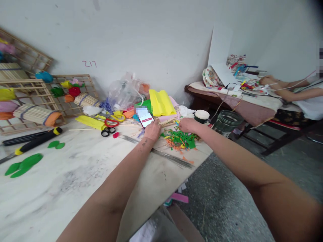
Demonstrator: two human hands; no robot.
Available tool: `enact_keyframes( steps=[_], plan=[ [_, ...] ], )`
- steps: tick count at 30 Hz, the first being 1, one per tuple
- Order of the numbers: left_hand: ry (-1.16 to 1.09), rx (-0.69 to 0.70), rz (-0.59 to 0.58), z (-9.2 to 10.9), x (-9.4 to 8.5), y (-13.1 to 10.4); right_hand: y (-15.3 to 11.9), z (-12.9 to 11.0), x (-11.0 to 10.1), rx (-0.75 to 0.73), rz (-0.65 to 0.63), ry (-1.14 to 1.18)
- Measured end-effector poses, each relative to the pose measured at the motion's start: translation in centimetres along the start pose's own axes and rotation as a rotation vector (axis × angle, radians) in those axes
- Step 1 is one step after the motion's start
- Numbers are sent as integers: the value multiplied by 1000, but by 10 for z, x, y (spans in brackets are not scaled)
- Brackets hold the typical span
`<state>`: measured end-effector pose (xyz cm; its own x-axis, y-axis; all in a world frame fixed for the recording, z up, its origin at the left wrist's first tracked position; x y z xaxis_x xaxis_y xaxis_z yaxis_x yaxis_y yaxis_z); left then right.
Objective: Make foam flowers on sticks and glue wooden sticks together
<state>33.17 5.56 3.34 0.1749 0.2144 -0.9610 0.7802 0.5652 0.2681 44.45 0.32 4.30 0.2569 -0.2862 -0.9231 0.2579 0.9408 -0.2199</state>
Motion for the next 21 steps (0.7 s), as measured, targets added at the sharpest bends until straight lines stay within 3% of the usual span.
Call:
enact_keyframes(
  steps=[4, 7, 11, 18, 21],
  plan=[
    [15, -2, -7, 0, 1, 2, -4, 0, -7, -28, 81, 46],
    [19, -11, -25, 0, 2, 2, -1, 0, 2, -82, 25, 5],
    [15, -3, -25, 2, 2, 2, 0, 20, 5, 50, -27, -11],
    [23, 27, -16, 6, 1, 3, 8, 43, -12, 228, 188, 97],
    [30, 29, -24, 6, 2, 3, 17, 41, -1, 217, 90, 110]
  ],
)
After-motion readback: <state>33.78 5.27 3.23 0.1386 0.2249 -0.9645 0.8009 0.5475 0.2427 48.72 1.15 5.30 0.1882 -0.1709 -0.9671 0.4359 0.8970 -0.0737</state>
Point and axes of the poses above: each hand's wrist, its own y-axis towards the middle knuckle, its own x-axis out of the palm, z = x × y, the point moved 9 cm from there along y, towards the middle knuckle, and after that the axes turned 3 degrees about -y, right-handed, at the moved point
